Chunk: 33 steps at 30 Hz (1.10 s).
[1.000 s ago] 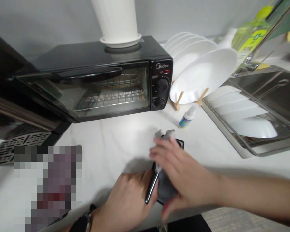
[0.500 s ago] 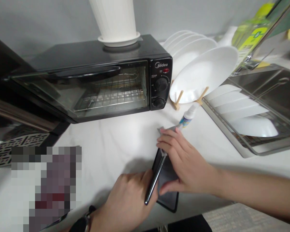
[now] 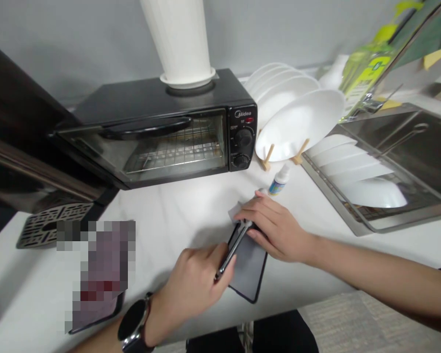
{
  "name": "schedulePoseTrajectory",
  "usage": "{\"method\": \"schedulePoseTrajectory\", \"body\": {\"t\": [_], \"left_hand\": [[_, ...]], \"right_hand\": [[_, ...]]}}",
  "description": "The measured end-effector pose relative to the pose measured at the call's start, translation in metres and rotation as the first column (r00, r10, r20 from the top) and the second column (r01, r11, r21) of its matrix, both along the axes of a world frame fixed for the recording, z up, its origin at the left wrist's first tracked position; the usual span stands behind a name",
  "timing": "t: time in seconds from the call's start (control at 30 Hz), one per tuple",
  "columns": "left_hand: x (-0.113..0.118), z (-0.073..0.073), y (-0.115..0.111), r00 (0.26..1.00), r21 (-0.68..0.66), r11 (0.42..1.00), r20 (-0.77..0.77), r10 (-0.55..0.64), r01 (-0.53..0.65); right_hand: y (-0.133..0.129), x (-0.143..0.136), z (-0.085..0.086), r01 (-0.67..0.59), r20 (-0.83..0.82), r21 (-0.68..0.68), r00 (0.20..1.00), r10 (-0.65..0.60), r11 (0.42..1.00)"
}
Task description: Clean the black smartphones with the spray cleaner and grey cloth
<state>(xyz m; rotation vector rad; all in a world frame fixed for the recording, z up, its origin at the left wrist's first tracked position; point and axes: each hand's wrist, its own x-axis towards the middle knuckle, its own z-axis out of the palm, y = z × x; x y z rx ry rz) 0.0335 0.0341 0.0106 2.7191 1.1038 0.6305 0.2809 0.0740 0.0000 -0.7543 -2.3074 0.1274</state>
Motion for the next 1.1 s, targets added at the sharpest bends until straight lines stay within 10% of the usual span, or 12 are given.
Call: {"method": "schedulePoseTrajectory", "body": {"t": [0.4, 0.57, 0.77, 0.93, 1.1], "left_hand": [[0.007, 0.034, 0.013, 0.863, 0.217, 0.976, 0.49, -0.127, 0.021], [0.033, 0.045, 0.018, 0.676, 0.042, 0.997, 0.733, -0.077, 0.068], [0.056, 0.029, 0.006, 0.583, -0.22, 0.95, 0.811, 0.05, 0.223], [0.06, 0.01, -0.005, 0.57, -0.362, 0.903, 0.803, 0.176, 0.232], [0.056, -0.001, -0.007, 0.588, -0.34, 0.913, 0.794, 0.152, 0.224]], "right_hand": [[0.004, -0.018, 0.022, -0.191, -0.461, -0.054, 0.875, 0.145, 0.98], [-0.016, -0.036, 0.025, -0.096, -0.651, -0.231, 0.755, -0.08, 0.968], [-0.016, -0.039, 0.043, 0.18, -0.845, -0.264, 0.431, -0.318, 0.947], [-0.016, -0.041, 0.073, 0.032, -0.679, 0.211, 0.724, 0.122, 0.977], [-0.009, -0.051, 0.067, -0.084, -0.617, 0.088, 0.777, 0.121, 0.993]]}}
